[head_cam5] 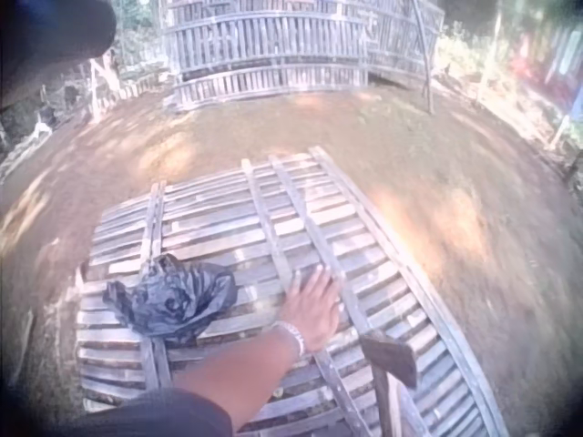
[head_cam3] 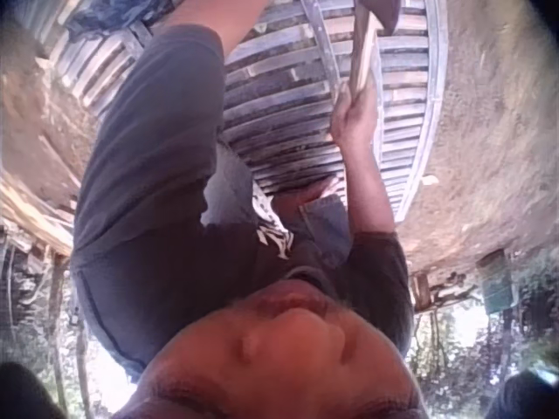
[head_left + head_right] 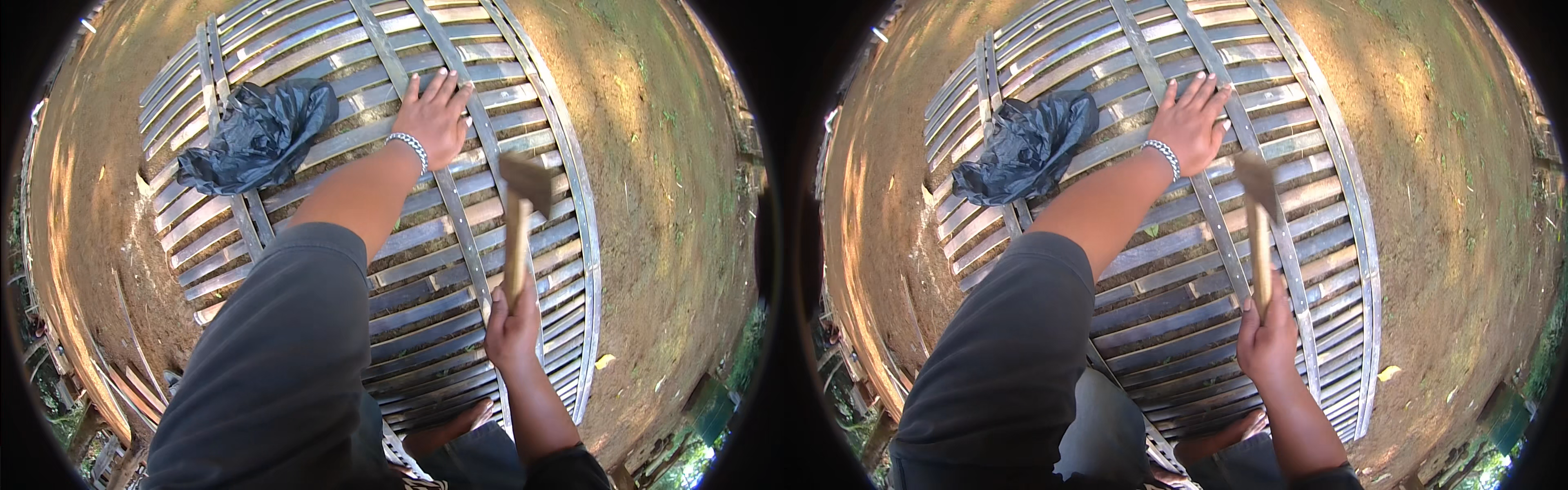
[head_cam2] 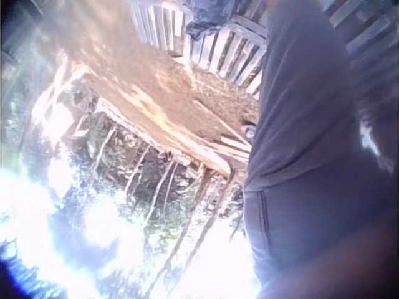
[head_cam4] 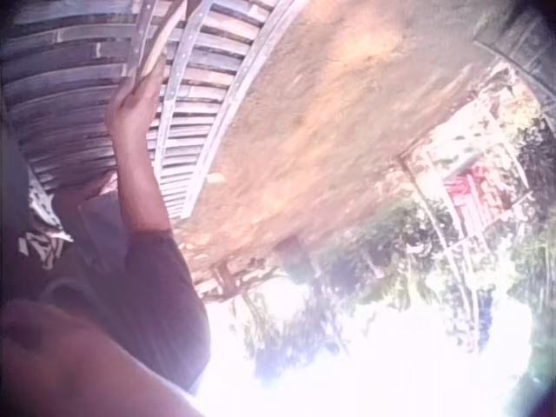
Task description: The person sits on a wooden pallet structure outdoors and uses a hammer to drive nails into the wooden slats. They repeatedly pick up nails from a black plastic bag and hammer them into the wood to secure the slats together.
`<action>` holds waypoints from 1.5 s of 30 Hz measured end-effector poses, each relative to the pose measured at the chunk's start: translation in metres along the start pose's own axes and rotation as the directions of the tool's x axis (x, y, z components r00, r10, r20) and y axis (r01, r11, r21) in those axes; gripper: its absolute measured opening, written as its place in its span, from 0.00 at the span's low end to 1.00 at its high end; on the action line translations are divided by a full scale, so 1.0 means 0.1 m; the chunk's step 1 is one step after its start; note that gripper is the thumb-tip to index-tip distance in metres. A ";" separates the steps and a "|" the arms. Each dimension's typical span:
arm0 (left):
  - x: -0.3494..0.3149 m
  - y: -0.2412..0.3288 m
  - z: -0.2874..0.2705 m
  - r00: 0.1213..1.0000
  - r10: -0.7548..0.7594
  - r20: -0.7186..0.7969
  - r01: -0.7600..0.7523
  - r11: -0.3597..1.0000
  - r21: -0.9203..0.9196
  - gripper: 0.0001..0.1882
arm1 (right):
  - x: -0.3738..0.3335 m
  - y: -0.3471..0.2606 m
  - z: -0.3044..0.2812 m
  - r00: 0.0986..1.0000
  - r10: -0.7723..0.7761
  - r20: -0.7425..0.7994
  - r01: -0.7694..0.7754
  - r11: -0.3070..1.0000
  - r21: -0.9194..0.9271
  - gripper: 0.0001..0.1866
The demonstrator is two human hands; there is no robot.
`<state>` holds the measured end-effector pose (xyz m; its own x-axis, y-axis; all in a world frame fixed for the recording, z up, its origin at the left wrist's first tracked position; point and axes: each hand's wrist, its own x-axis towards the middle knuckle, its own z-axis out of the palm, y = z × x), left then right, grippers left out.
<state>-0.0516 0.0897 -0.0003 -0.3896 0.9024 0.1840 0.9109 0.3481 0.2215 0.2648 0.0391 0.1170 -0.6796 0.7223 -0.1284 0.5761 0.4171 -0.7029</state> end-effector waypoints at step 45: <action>-0.02 0.04 -0.13 0.990 -0.080 0.116 0.080 0.997 -0.001 0.34 | -0.07 0.17 0.40 0.940 0.239 0.245 -0.212 0.968 -0.132 0.29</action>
<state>-0.0493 0.0864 0.0128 -0.4424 0.8952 0.0531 0.8765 0.4191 0.2368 0.2613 0.0186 0.0777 -0.6123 0.6431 -0.4599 0.7617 0.3240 -0.5611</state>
